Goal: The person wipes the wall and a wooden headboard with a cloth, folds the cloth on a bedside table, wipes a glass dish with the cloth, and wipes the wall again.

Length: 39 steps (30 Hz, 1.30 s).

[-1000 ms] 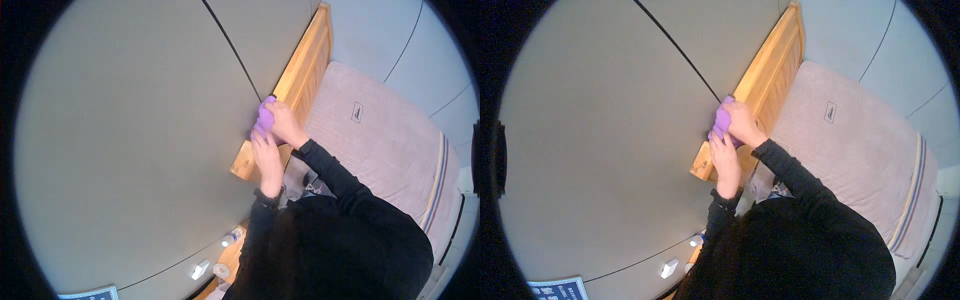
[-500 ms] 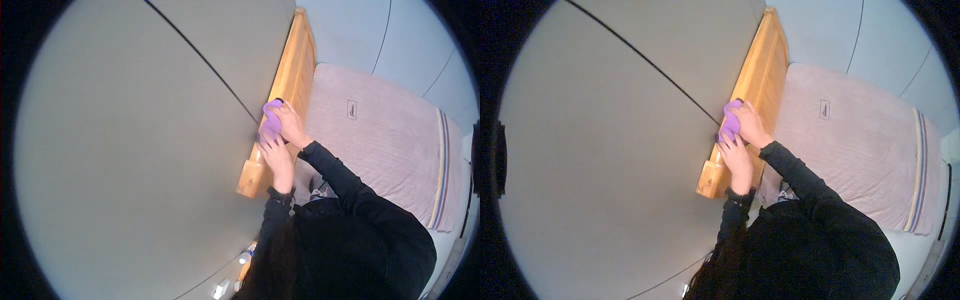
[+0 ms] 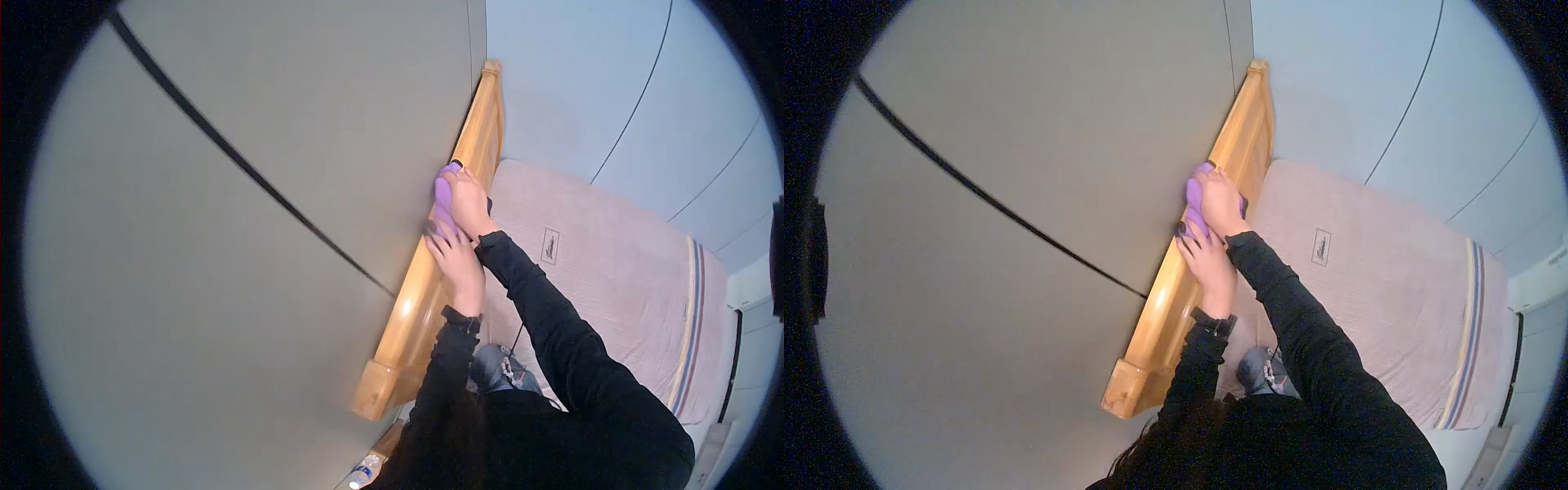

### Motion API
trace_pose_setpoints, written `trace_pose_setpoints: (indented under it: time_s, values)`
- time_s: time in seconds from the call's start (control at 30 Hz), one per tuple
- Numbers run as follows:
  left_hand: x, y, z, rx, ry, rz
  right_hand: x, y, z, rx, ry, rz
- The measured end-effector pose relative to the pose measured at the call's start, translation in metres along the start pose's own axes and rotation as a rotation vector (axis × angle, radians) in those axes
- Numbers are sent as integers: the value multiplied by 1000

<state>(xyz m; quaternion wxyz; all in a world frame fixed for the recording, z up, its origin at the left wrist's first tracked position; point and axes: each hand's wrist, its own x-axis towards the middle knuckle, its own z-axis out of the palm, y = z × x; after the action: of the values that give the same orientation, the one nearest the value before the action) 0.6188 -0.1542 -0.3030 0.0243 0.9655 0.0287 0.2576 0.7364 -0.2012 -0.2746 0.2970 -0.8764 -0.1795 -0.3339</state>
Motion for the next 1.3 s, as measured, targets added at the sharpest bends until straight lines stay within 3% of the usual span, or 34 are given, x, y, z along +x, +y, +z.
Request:
trace_pose_setpoints:
  time_s: [0.1,0.2,0.47,0.53,0.63,0.7,0.73,0.87,1.0,1.1,1.13,1.17,1.23,1.3]
  values:
    - [2,-16,3,43,-82,-18,4,-3,29,4,16,-9]
    - [2,-6,12,64,-7,-58,10,10,38,38,39,-51]
    - [13,9,-5,21,-22,-23,32,23,12,-21,-162,-57]
    - [4,20,-51,48,24,-7,37,7,-22,-13,-201,-51]
    - [-29,19,-96,-147,-254,-145,23,-26,-54,-55,-274,-76]
    - [-44,12,-132,-165,-199,-145,11,-50,-73,-73,-340,-90]
    - [-51,5,-166,-205,-214,-181,-1,-65,-71,-9,-210,-194]
    - [-73,-23,-251,-320,-107,-283,-26,-107,-105,-50,-533,-162]
    - [-133,-67,-282,-228,67,-496,-86,-150,-115,60,-594,-187]
    - [-171,-62,-263,-154,42,-735,-124,-144,-116,0,-525,-239]
    - [-182,-56,-253,-127,64,-747,-133,-143,-116,-15,-651,-183]
    - [-195,-51,-238,-146,25,-808,-141,-140,-113,-11,-612,-195]
    - [-204,-46,-231,-272,60,-792,-145,-146,-113,-16,-529,-203]
    - [-204,-38,-211,-211,128,-632,-151,-139,-107,74,-535,-152]
